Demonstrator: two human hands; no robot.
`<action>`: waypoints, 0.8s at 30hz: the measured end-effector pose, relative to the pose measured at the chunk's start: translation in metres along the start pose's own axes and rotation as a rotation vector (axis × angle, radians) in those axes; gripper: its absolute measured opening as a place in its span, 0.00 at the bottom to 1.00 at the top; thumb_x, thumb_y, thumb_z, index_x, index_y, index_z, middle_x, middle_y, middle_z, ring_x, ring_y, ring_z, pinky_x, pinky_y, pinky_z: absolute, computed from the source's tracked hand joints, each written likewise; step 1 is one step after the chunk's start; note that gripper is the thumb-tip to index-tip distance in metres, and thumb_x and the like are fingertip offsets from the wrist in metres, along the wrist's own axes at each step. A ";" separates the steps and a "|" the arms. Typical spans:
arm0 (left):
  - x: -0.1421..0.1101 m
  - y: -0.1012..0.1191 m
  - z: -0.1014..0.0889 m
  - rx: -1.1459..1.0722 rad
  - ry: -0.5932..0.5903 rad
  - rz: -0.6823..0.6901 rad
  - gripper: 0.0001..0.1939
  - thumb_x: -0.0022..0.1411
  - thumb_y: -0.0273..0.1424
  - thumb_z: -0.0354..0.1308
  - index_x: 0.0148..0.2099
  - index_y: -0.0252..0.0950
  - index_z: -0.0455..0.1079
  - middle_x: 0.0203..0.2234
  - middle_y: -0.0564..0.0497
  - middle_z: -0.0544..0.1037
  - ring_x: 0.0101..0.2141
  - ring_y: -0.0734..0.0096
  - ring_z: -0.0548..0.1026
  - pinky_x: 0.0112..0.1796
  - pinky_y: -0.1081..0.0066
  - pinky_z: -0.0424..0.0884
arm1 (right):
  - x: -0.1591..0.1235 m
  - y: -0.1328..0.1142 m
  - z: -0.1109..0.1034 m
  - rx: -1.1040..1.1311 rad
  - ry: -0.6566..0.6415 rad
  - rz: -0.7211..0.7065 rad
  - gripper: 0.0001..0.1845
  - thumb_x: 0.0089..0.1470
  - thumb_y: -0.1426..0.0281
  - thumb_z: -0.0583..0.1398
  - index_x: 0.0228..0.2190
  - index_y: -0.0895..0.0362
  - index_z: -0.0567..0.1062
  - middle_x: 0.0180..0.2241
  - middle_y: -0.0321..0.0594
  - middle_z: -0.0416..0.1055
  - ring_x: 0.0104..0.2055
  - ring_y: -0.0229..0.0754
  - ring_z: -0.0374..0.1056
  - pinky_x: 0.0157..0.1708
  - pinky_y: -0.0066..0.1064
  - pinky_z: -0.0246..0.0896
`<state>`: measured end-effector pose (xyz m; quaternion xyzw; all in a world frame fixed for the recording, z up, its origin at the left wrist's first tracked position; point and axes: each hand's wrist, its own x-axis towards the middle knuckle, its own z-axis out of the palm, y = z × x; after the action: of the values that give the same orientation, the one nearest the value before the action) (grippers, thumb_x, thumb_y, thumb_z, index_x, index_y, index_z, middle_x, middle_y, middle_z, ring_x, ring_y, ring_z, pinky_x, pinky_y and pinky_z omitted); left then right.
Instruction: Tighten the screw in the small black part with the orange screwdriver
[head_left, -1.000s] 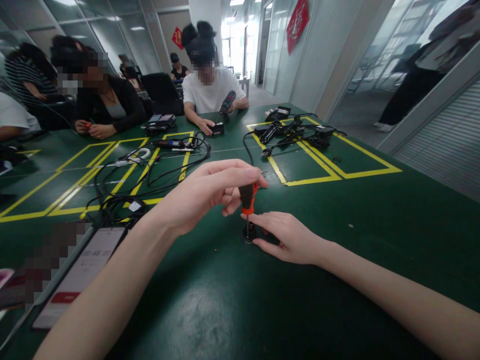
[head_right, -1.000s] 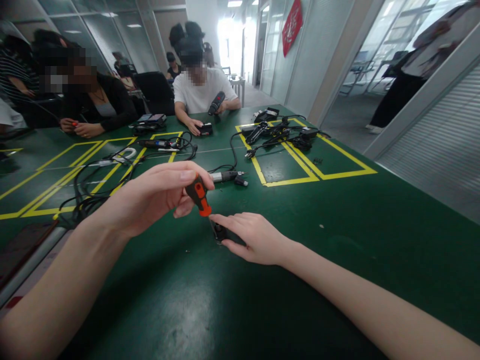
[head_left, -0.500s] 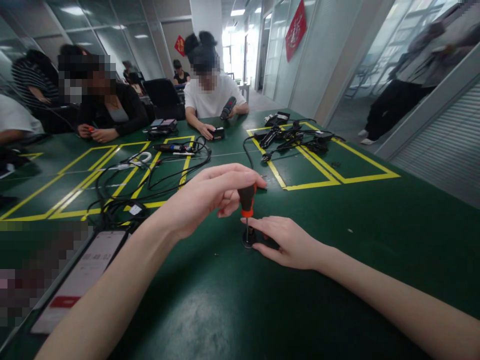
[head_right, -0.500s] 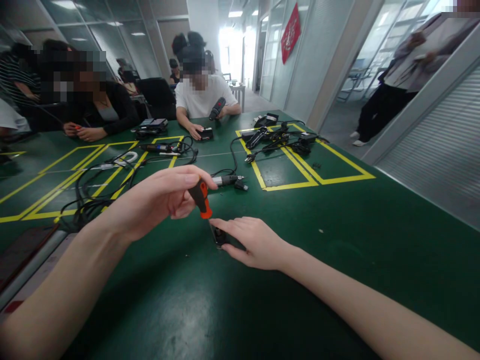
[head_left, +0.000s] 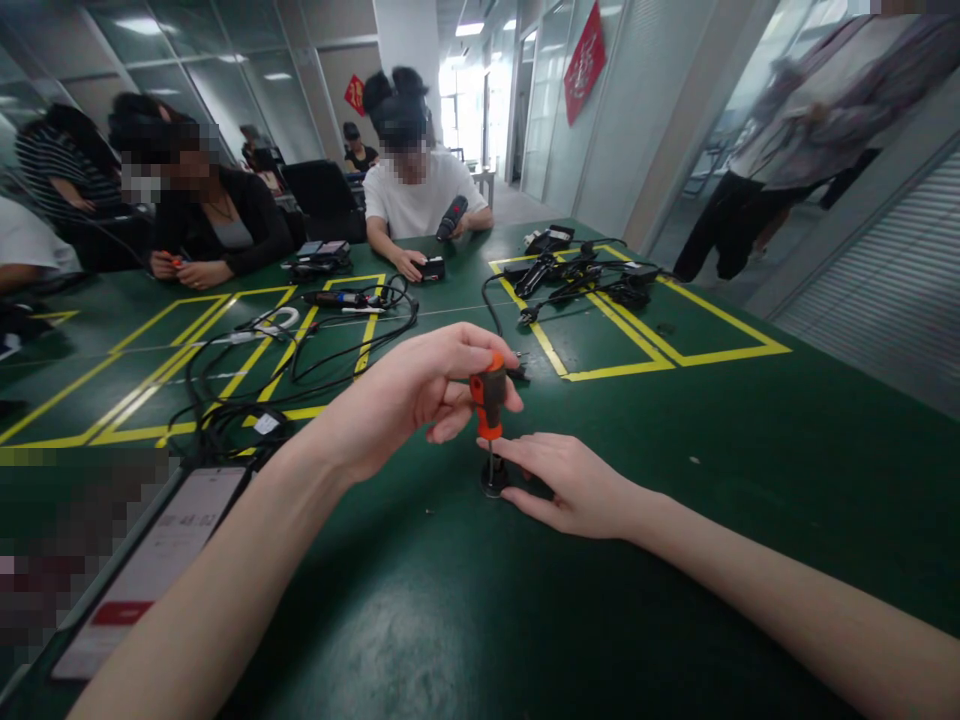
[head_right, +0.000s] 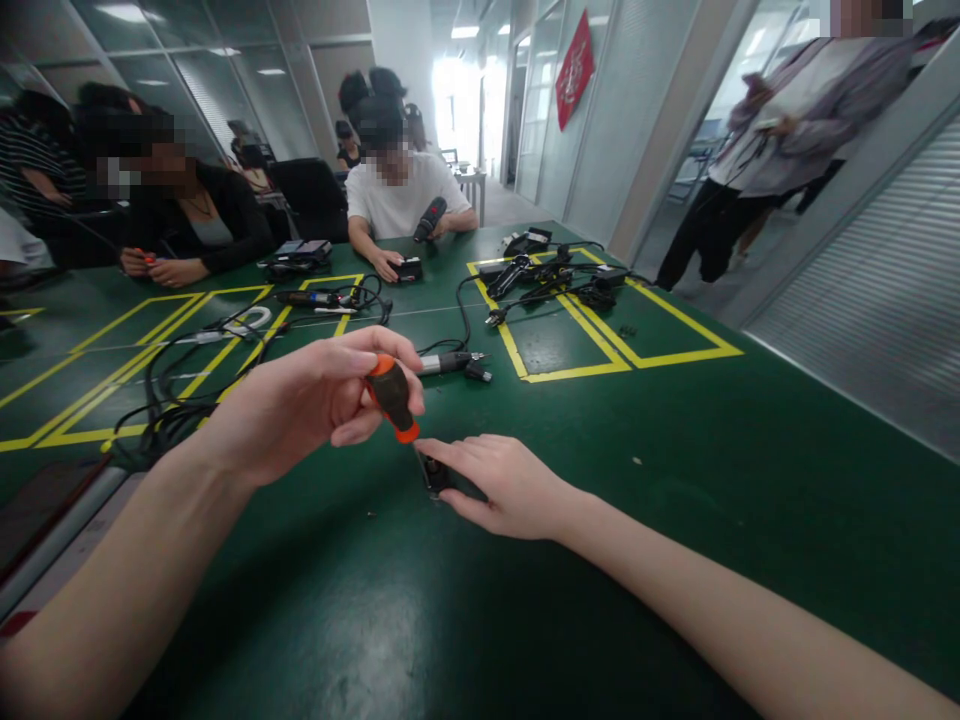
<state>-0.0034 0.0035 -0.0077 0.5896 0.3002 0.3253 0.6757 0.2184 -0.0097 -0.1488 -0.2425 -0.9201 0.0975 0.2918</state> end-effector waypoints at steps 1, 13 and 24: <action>-0.001 0.000 0.000 0.003 0.010 -0.001 0.15 0.58 0.38 0.65 0.43 0.33 0.74 0.30 0.47 0.80 0.23 0.76 0.68 0.20 0.76 0.53 | 0.000 0.000 0.000 -0.003 0.004 -0.004 0.24 0.67 0.69 0.57 0.62 0.59 0.66 0.46 0.50 0.80 0.40 0.47 0.77 0.40 0.37 0.71; 0.000 0.001 -0.001 0.031 -0.032 0.032 0.16 0.62 0.40 0.59 0.40 0.30 0.78 0.36 0.43 0.81 0.21 0.79 0.65 0.20 0.74 0.59 | 0.001 -0.001 -0.002 0.004 -0.018 0.011 0.24 0.67 0.69 0.58 0.62 0.60 0.66 0.42 0.48 0.80 0.37 0.46 0.76 0.38 0.36 0.70; -0.003 0.002 -0.002 0.065 0.042 0.002 0.15 0.57 0.38 0.70 0.44 0.34 0.80 0.31 0.51 0.76 0.23 0.80 0.65 0.20 0.76 0.53 | 0.000 0.000 0.000 0.012 0.004 0.002 0.24 0.67 0.70 0.58 0.62 0.60 0.66 0.43 0.48 0.80 0.38 0.46 0.77 0.38 0.36 0.71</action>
<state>-0.0069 0.0026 -0.0062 0.6045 0.3243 0.3284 0.6493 0.2189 -0.0096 -0.1488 -0.2418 -0.9186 0.1027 0.2951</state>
